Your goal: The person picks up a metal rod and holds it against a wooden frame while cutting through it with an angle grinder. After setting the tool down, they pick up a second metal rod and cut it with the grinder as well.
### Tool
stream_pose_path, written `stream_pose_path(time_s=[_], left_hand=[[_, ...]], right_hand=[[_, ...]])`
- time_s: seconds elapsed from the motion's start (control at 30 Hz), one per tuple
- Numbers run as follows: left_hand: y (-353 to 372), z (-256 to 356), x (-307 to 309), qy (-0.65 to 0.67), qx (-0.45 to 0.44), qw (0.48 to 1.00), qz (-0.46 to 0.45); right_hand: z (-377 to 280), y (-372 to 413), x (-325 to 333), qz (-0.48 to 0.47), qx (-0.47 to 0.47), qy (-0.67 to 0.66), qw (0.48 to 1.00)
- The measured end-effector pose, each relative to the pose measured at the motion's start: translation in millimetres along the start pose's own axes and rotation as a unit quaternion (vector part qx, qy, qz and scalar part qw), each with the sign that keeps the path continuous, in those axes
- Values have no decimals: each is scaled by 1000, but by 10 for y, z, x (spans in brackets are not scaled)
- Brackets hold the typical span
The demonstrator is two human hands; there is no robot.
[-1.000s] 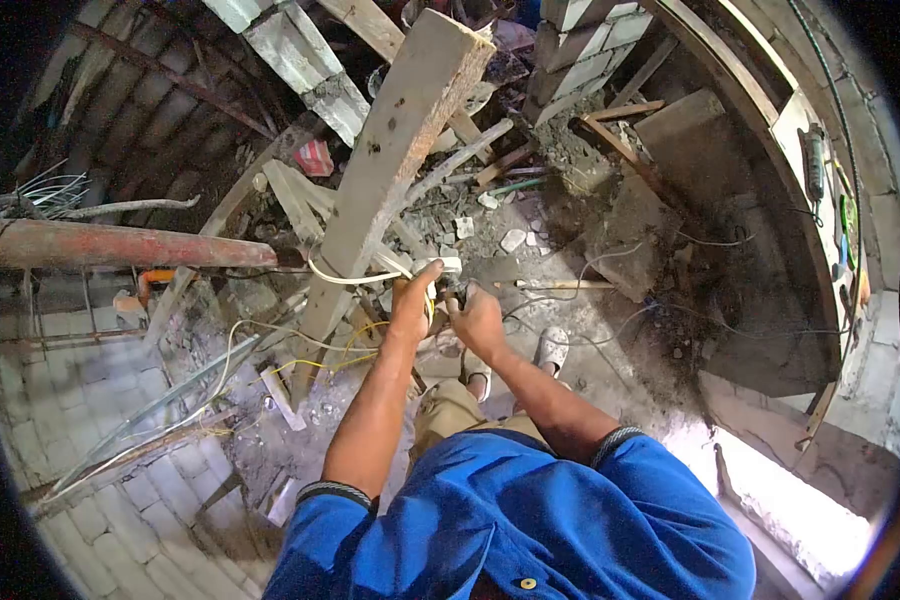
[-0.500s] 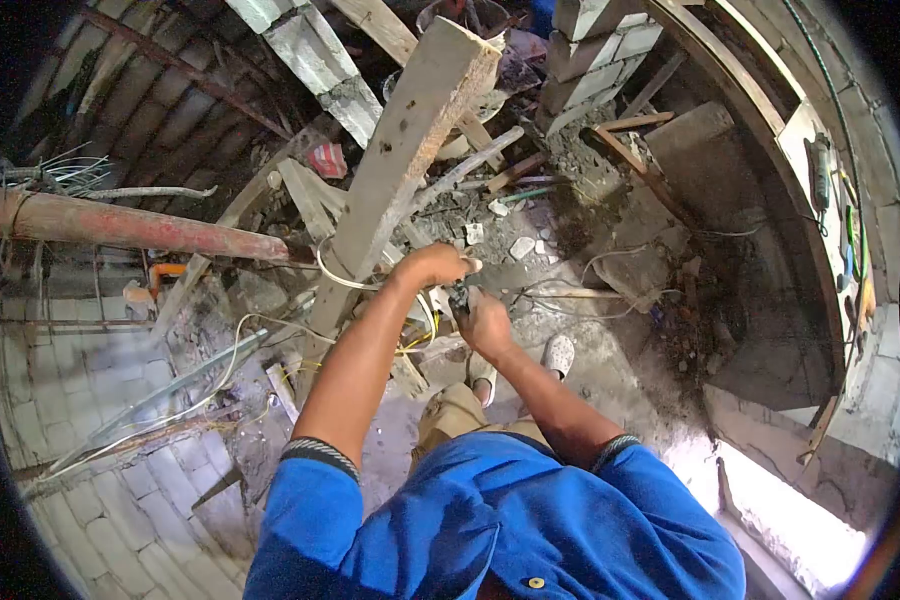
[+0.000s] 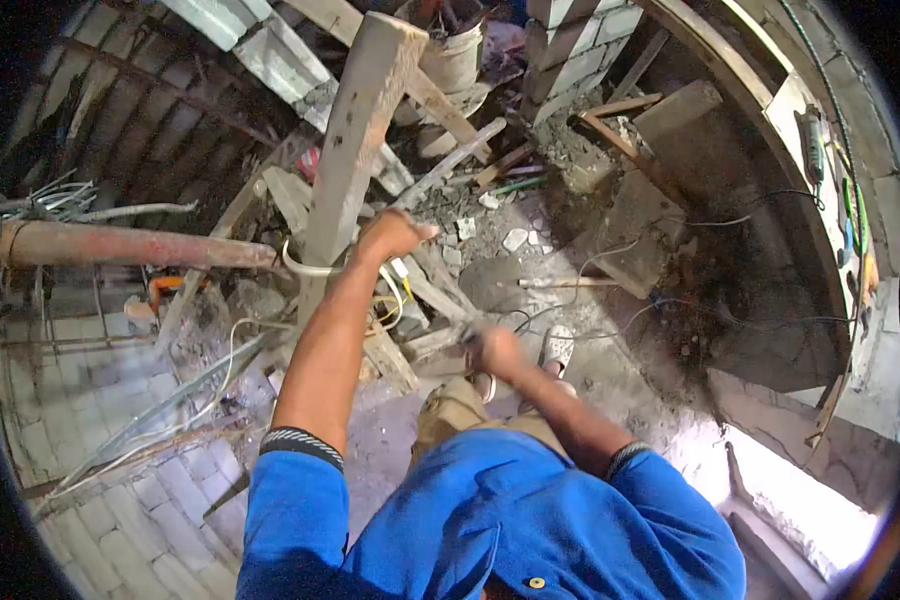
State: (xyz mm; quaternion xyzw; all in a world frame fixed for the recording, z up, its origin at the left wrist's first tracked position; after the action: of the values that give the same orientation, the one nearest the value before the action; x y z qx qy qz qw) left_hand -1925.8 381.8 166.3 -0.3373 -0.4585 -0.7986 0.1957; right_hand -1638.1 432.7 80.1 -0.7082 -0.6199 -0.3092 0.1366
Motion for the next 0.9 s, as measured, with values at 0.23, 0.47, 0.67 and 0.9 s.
stream_pose_path(time_s=[0.23,0.47,0.67,0.9], left_hand=[[13,43,-221,38,46,983,-172],[58,-135,-56,12,55,991,-125],[165,-115,-11,16,38,995,-87],[42,-259,-125,24,-19,996,-86]], right_hand=[[39,-744,421,-15,-53,158,986],[-754,-991,282,19,-5,-72,997],[-802,-1132,144,14,23,-32,999],[-928,-1172,131,32,-22,-66,997]])
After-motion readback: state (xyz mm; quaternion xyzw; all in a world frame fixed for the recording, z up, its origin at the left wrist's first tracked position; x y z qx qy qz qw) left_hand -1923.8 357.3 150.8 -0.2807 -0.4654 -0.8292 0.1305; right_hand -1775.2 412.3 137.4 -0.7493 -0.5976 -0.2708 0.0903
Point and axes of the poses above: each hand's wrist, its own y-axis away from the middle knuckle, its own x-axis out of the back of the hand, z = x × y, the point moved 4 cm from there along -y, towards the middle knuckle, and after that the axes turned 6 degrees about y, right-handed, at the moved point
